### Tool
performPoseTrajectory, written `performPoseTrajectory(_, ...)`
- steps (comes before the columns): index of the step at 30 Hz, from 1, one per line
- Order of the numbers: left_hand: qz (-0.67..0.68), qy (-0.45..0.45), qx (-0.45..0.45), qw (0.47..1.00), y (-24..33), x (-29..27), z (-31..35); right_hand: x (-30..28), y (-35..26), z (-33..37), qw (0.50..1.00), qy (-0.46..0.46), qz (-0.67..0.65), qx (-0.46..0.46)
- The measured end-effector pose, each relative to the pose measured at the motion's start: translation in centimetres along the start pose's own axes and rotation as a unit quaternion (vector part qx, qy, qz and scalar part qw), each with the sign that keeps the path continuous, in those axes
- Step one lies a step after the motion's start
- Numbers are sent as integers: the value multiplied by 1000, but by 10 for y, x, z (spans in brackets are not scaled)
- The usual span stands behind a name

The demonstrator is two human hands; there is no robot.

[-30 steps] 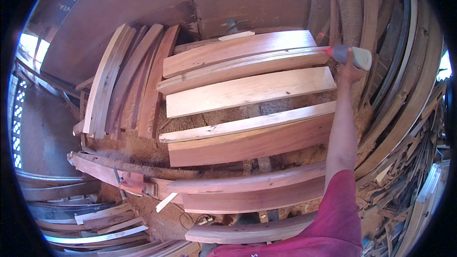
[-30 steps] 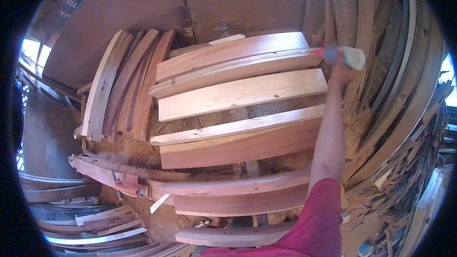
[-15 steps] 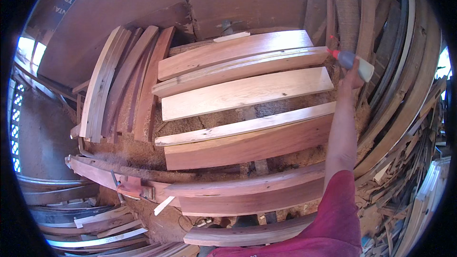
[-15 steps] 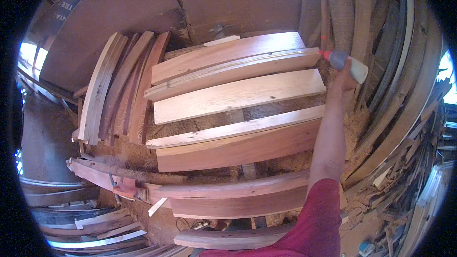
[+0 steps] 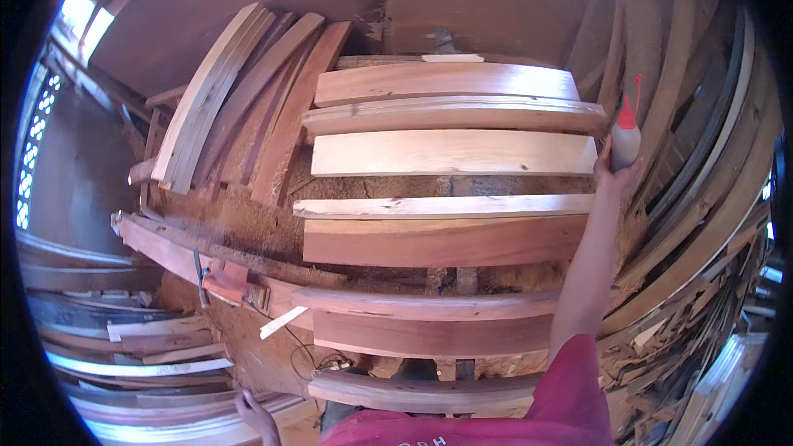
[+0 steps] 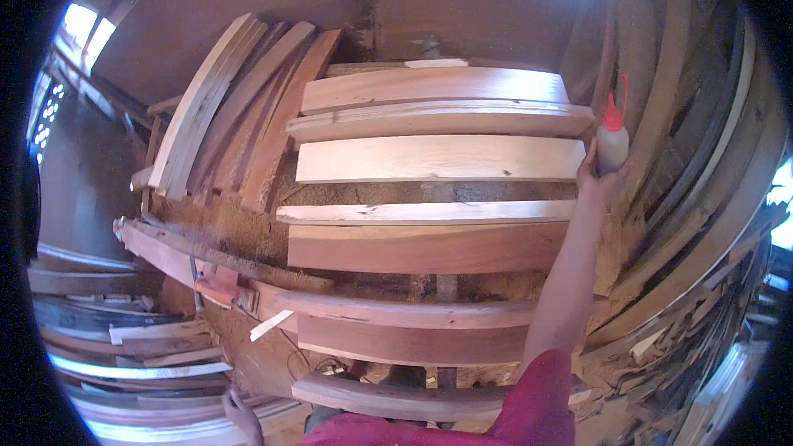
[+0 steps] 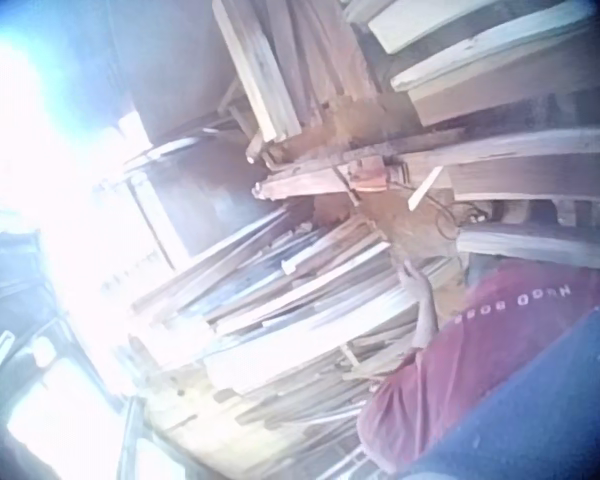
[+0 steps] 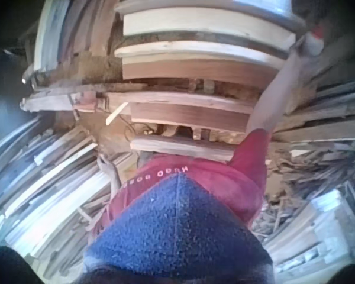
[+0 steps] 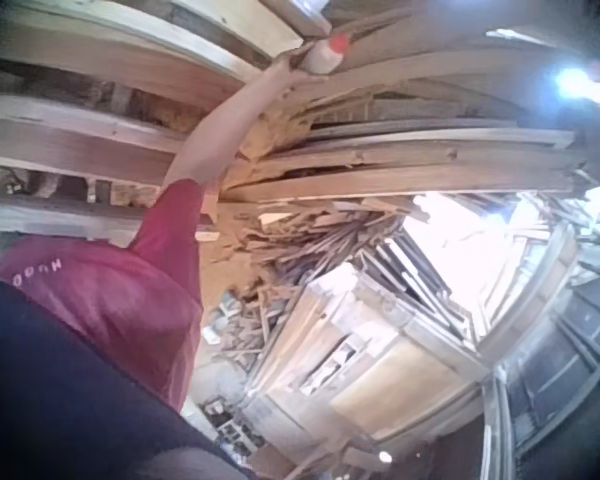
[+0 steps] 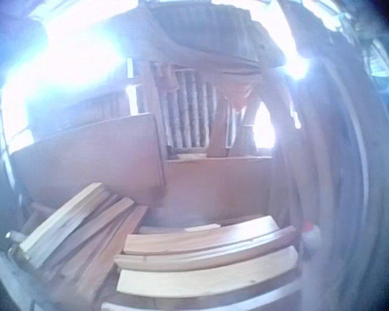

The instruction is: The person applies glue from a bottle onto the edges of several wooden boards, then aligns them together on a workbench and secures them using a metal clamp.

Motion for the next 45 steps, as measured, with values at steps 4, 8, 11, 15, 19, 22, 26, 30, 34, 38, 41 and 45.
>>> performPoseTrajectory(4, 221, 53, 48, 973, 103, -7, -50, 31, 73, 101, 994, -43, 37, 93)
performPoseTrajectory(8, 248, -69, 180, 949, 240, -5, -58, 28, 171, 224, 953, -126, 109, 252)
performPoseTrajectory(11, 261, -171, 279, 908, 308, 4, -50, 12, 237, 349, 899, -129, 198, 369)
performPoseTrajectory(15, 373, -234, 287, 851, 334, 3, -57, -33, 318, 533, 807, -84, 206, 547)
performPoseTrajectory(19, 403, -225, 231, 857, 283, -11, -102, -74, 361, 682, 704, -87, 292, 642)
performPoseTrajectory(22, 457, -272, 122, 838, 194, -9, -145, -100, 405, 772, 683, -118, 219, 687)
performPoseTrajectory(26, 391, -257, 147, 871, 95, -25, -202, -158, 447, 870, 664, -59, 251, 702)
performPoseTrajectory(30, 391, -211, 123, 887, 31, -26, -271, -196, 486, 911, 682, -44, 287, 671)
performPoseTrajectory(34, 392, -75, 74, 914, -46, 1, -363, -215, 457, 915, 595, -109, 430, 670)
performPoseTrajectory(38, 366, 51, 78, 926, -118, 32, -443, -213, 405, 873, 568, -163, 566, 574)
performPoseTrajectory(41, 268, 25, 18, 963, -126, 85, -485, -225, 355, 836, 542, -119, 674, 487)
performPoseTrajectory(45, 464, -21, 36, 885, -160, 145, -538, -240, 326, 819, 563, -92, 683, 456)
Point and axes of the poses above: each hand's wrist, its own z-axis away from the middle knuckle, its own x-axis out of the palm, y = z × x, the point moved 8 cm from there along -z, towards the middle knuckle, and after that the axes turned 1 degree about -x, right-handed, at the moved point
